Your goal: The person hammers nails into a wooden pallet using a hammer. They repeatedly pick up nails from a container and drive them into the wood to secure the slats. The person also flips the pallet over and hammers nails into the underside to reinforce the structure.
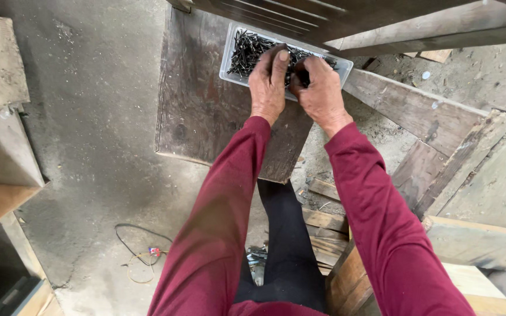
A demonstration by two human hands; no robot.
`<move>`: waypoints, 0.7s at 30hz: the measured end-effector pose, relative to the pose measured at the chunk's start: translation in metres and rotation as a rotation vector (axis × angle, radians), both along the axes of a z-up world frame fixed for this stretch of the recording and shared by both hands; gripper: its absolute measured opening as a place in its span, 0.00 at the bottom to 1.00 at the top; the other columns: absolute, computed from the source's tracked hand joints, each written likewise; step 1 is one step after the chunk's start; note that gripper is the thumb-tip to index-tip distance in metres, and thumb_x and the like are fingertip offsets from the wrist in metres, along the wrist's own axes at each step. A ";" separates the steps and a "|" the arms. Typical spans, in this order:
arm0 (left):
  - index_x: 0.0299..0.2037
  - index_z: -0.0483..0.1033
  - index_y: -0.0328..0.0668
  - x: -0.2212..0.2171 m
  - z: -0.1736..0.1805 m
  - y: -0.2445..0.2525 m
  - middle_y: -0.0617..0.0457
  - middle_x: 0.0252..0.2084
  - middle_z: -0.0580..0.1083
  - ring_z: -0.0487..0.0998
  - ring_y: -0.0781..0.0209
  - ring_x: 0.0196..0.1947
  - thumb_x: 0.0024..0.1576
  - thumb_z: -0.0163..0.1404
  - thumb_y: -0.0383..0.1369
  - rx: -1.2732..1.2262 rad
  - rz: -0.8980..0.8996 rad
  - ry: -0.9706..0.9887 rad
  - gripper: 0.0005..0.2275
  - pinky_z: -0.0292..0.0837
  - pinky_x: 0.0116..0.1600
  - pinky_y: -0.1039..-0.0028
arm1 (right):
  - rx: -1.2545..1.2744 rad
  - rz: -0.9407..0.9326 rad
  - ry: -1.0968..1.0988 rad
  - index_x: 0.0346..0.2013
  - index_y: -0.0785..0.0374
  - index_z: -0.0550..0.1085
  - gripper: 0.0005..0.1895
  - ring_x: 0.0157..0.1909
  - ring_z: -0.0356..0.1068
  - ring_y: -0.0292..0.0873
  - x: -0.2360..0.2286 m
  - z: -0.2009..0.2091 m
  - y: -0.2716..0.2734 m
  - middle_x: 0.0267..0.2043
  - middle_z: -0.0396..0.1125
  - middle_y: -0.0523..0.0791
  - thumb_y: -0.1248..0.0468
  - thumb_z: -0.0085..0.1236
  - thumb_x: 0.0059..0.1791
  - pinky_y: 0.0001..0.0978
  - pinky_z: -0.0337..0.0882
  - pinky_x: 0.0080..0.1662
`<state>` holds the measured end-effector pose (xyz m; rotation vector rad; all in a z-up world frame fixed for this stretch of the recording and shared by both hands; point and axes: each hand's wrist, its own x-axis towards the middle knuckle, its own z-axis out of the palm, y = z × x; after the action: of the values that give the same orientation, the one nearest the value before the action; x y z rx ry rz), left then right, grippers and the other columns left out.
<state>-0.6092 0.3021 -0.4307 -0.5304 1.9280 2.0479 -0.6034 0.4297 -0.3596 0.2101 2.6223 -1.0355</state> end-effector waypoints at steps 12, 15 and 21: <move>0.46 0.73 0.36 -0.014 -0.051 0.002 0.52 0.31 0.73 0.74 0.57 0.33 0.66 0.45 0.42 1.086 0.628 -0.541 0.15 0.74 0.41 0.65 | -0.288 -0.136 0.082 0.62 0.64 0.72 0.19 0.55 0.74 0.41 0.016 0.011 -0.020 0.62 0.71 0.48 0.72 0.56 0.56 0.32 0.76 0.59; 0.45 0.73 0.37 -0.021 -0.035 0.000 0.51 0.31 0.74 0.74 0.57 0.31 0.63 0.42 0.43 1.014 0.659 -0.617 0.15 0.75 0.40 0.66 | -0.355 -0.429 -0.037 0.59 0.66 0.73 0.15 0.50 0.73 0.35 0.023 -0.009 -0.014 0.55 0.74 0.45 0.71 0.55 0.56 0.27 0.76 0.54; 0.42 0.74 0.40 -0.022 -0.043 -0.010 0.60 0.28 0.69 0.67 0.68 0.23 0.67 0.50 0.40 1.144 0.545 -0.577 0.11 0.65 0.28 0.74 | -0.293 -0.426 0.015 0.51 0.68 0.77 0.08 0.43 0.71 0.33 0.036 -0.021 -0.012 0.44 0.73 0.44 0.71 0.54 0.58 0.23 0.74 0.46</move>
<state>-0.6310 0.2925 -0.4736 -1.1809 0.1543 2.4598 -0.5671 0.4173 -0.3802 0.7144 2.4505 -1.5442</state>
